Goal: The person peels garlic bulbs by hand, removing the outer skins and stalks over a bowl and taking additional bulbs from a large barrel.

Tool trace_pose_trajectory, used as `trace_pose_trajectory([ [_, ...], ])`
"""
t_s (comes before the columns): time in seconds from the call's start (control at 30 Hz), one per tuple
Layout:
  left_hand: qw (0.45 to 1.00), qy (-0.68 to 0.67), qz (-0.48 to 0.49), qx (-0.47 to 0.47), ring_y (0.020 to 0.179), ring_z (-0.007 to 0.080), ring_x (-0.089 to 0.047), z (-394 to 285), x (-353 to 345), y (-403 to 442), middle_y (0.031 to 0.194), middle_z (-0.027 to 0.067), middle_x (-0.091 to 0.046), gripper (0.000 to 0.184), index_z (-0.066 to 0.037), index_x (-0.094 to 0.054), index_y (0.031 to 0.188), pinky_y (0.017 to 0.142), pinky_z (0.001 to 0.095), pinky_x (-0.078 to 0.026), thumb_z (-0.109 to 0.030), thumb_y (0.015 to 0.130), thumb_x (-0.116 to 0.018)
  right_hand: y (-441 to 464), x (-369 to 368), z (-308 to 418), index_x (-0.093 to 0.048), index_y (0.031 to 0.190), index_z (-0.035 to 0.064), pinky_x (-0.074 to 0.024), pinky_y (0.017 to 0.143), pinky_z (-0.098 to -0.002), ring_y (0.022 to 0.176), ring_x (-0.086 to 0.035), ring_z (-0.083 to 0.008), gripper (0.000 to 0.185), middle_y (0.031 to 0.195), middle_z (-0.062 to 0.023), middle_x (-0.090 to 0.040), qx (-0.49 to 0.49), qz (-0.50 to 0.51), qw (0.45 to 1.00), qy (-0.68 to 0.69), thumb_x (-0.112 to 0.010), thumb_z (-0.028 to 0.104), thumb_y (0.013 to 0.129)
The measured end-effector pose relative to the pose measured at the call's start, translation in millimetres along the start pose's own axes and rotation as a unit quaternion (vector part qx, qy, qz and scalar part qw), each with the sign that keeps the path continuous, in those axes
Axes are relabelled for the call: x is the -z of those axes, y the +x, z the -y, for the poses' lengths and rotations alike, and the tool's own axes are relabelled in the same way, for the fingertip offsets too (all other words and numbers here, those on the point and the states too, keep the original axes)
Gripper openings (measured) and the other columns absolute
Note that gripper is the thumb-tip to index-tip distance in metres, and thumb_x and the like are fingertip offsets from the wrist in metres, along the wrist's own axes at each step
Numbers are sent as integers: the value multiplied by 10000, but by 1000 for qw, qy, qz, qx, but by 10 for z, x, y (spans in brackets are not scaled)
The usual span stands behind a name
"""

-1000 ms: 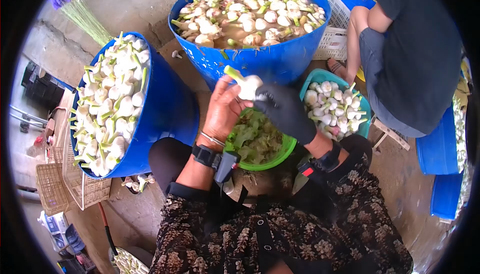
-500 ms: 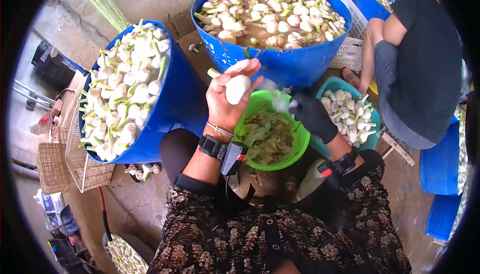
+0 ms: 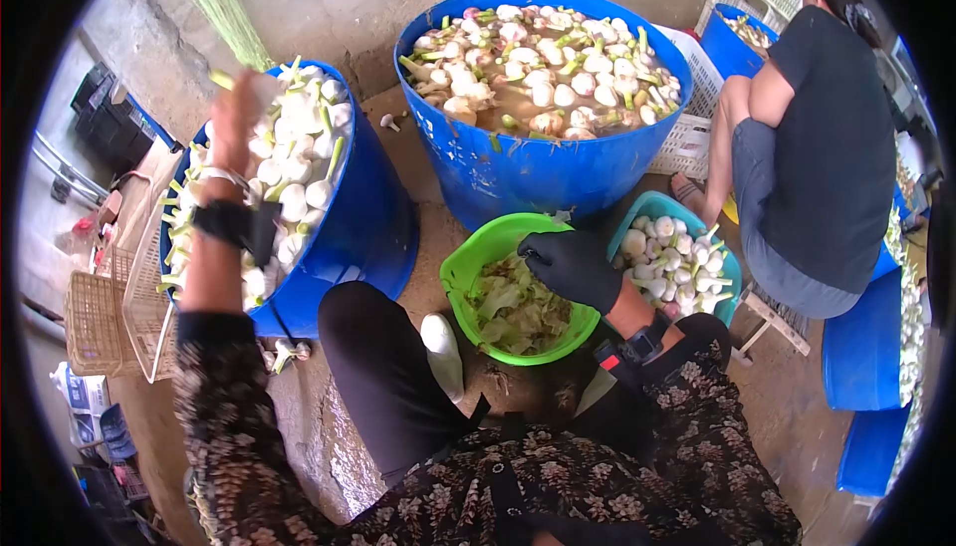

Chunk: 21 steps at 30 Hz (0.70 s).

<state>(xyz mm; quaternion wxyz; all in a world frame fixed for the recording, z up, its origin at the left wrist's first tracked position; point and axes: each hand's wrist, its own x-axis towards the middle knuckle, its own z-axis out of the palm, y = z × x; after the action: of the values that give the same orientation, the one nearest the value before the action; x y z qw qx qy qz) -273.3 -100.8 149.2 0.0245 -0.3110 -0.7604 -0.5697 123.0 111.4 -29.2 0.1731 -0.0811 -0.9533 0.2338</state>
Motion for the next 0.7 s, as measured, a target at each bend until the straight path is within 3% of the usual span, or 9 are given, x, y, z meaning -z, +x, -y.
trace_pose_trajectory([
  [0.07,932,321,-152,-70,1048,315,-575,69,641,559,1059,193,-635,530,-31,-598,1195,891,387,-460,-438,856,-583,42,1,-20,-665,952,118,-510,659,-400,724,-644,-304,152,844,-110,-673,18,-13,1000,16,-611,171,820],
  [0.1,799,535,-264,-72,1018,317,-591,22,779,655,1023,208,-647,534,-19,-612,1163,862,400,-474,-440,835,-612,79,53,-5,-664,945,118,-510,659,-405,734,-646,-307,149,845,-110,-673,19,-25,999,30,-612,182,821],
  [0.17,812,504,-268,-123,1092,380,-545,-184,791,506,1037,246,-638,505,-40,-621,1160,920,433,-441,-406,813,-650,134,181,36,-660,930,119,-509,660,-414,753,-648,-314,145,848,-110,-674,16,-48,997,57,-613,204,823],
  [0.2,842,461,-204,-192,1000,311,-601,-143,789,519,992,204,-658,464,-22,-625,1144,870,388,-475,-341,810,-673,184,190,-30,-664,963,112,-505,662,-413,750,-647,-320,165,865,-121,-675,39,-91,992,77,-621,197,828],
  [0.23,941,267,-116,-170,851,210,-612,-242,538,331,912,137,-667,385,-8,-643,1108,778,320,-492,-282,838,-656,260,264,-59,-665,977,114,-505,663,-409,747,-646,-322,175,864,-124,-675,28,-112,990,79,-621,198,829],
  [0.33,997,-6,31,-67,736,60,-560,-567,-507,-661,883,12,-667,231,-16,-669,1054,634,216,-447,-151,871,-626,545,707,-155,-666,1014,114,-505,670,-399,751,-644,-329,203,867,-138,-673,-30,-153,987,43,-624,197,834],
  [0.37,991,-104,85,-14,734,78,-566,-646,-866,-1077,912,21,-663,271,-27,-670,1021,663,241,-454,-246,891,-577,688,871,-230,-665,1024,112,-505,676,-395,761,-643,-332,211,873,-146,-672,-62,-154,986,8,-625,196,835],
  [0.5,862,-398,285,133,674,98,-590,-380,-1807,-1857,779,33,-641,114,-19,-651,936,643,243,-494,-115,896,-602,1397,1239,-926,-663,1036,111,-503,732,-426,834,-638,-347,272,903,-185,-662,-45,-119,988,-88,-592,244,810],
  [0.7,795,-470,241,298,636,105,-575,-119,-2286,-1912,744,20,-622,109,-23,-635,944,611,255,-491,-97,900,-568,2268,1119,-1111,-644,1107,112,-496,825,-424,928,-633,-336,382,1000,-171,-666,-18,3,988,-155,-578,279,771],
])
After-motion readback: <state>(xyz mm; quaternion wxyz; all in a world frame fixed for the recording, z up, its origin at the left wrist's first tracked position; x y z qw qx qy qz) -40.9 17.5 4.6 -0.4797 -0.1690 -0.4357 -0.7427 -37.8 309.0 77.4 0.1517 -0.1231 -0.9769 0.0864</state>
